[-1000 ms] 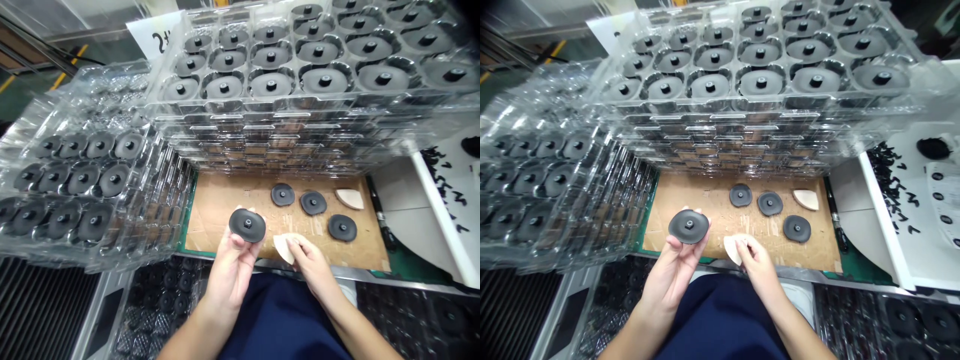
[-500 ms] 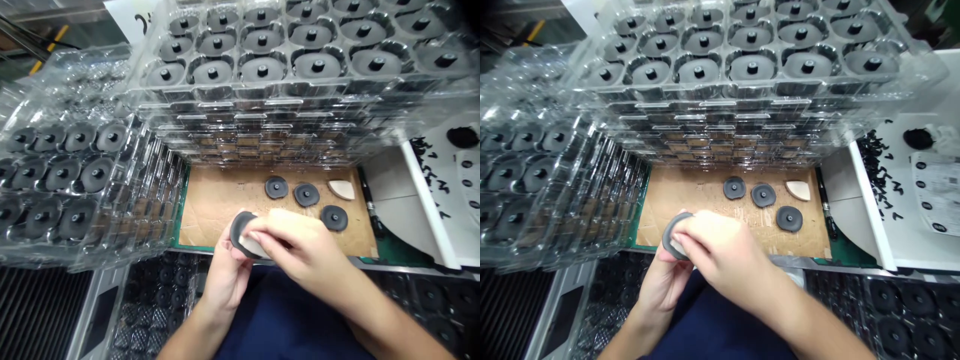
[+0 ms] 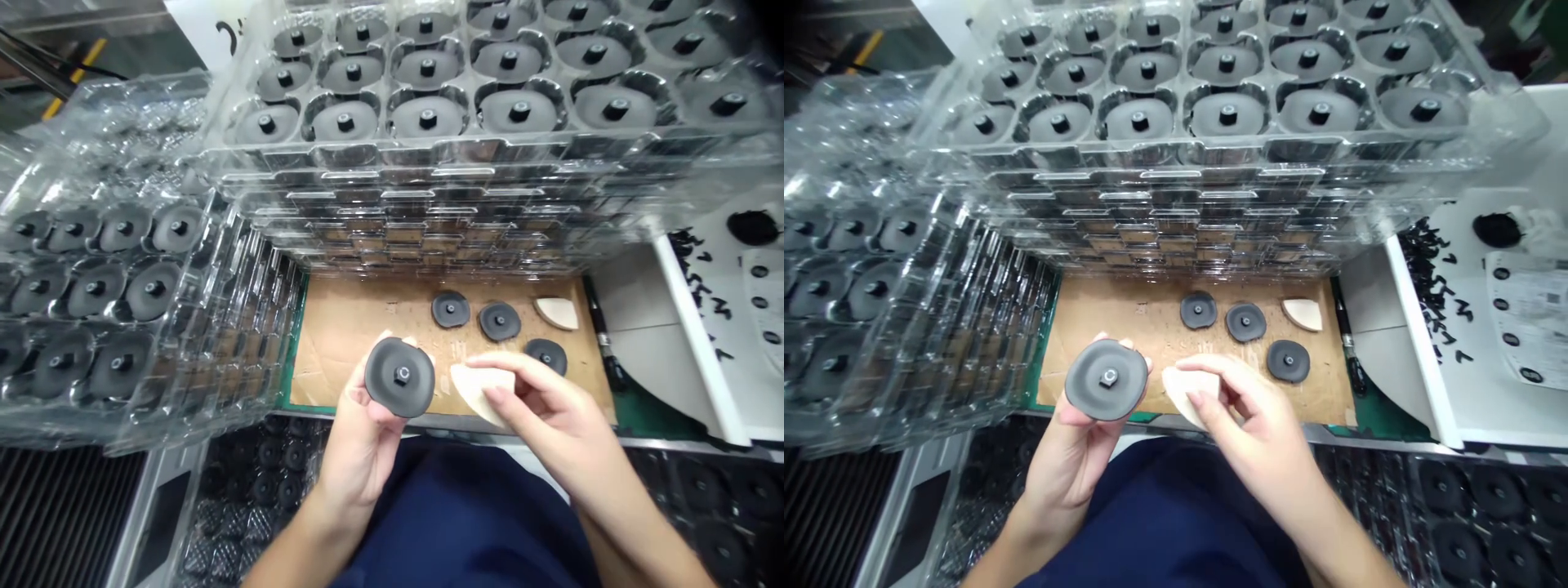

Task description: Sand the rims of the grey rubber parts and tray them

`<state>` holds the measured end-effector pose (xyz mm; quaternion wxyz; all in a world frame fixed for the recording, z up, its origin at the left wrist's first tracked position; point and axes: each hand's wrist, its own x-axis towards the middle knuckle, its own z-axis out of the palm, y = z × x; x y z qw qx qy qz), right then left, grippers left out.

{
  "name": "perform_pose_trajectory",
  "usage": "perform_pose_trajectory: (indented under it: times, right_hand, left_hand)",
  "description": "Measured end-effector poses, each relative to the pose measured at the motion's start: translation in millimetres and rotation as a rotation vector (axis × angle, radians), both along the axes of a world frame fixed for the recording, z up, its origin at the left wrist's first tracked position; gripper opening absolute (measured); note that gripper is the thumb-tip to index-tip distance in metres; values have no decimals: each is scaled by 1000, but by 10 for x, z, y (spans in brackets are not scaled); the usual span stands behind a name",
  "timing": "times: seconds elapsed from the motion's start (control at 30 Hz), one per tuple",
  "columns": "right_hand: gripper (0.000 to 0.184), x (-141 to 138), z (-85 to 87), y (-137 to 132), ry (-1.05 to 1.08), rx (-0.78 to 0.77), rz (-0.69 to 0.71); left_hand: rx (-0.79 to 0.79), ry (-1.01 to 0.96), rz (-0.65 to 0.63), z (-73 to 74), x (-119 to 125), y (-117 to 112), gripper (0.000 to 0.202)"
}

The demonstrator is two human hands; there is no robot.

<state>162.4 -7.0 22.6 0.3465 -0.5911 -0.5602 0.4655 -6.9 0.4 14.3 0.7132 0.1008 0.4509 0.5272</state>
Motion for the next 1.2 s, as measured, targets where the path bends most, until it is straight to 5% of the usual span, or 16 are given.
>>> perform_pose_trajectory:
  times: [0.17, 0.33, 0.47, 0.57, 0.73, 0.83, 0.97, 1.1, 1.2]
  right_hand:
    - [22, -242, 345, 163, 43, 436, 247]
    - [17, -28, 109, 149, 6, -8, 470]
    - [20, 131, -289, -91, -22, -216, 350]
    - [21, 138, -376, -173, -29, -237, 244]
    - [19, -76, 59, 37, 46, 97, -26]
    - [20, -269, 299, 172, 29, 374, 69]
    - [19, -377, 356, 267, -58, 252, 475]
    - [22, -383, 339, 271, -95, 360, 282]
    - [21, -281, 397, 210, -4, 318, 375]
  left_hand:
    - [36, 3, -51, -40, -1, -54, 54]
    - [-16, -2, -15, -124, -72, -51, 56]
    - [-36, 4, -9, -104, -52, -29, 64]
    - [-71, -18, -24, -66, -2, -19, 62]
    - [-4, -8, -67, -33, 77, -63, 53]
    - [4, -16, -117, -46, 69, -110, 37]
    - [-31, 13, -133, -96, 23, -136, 38]
    - [-24, -31, -160, -84, 49, -133, 51]
    - [-31, -75, -212, -31, 52, -113, 60]
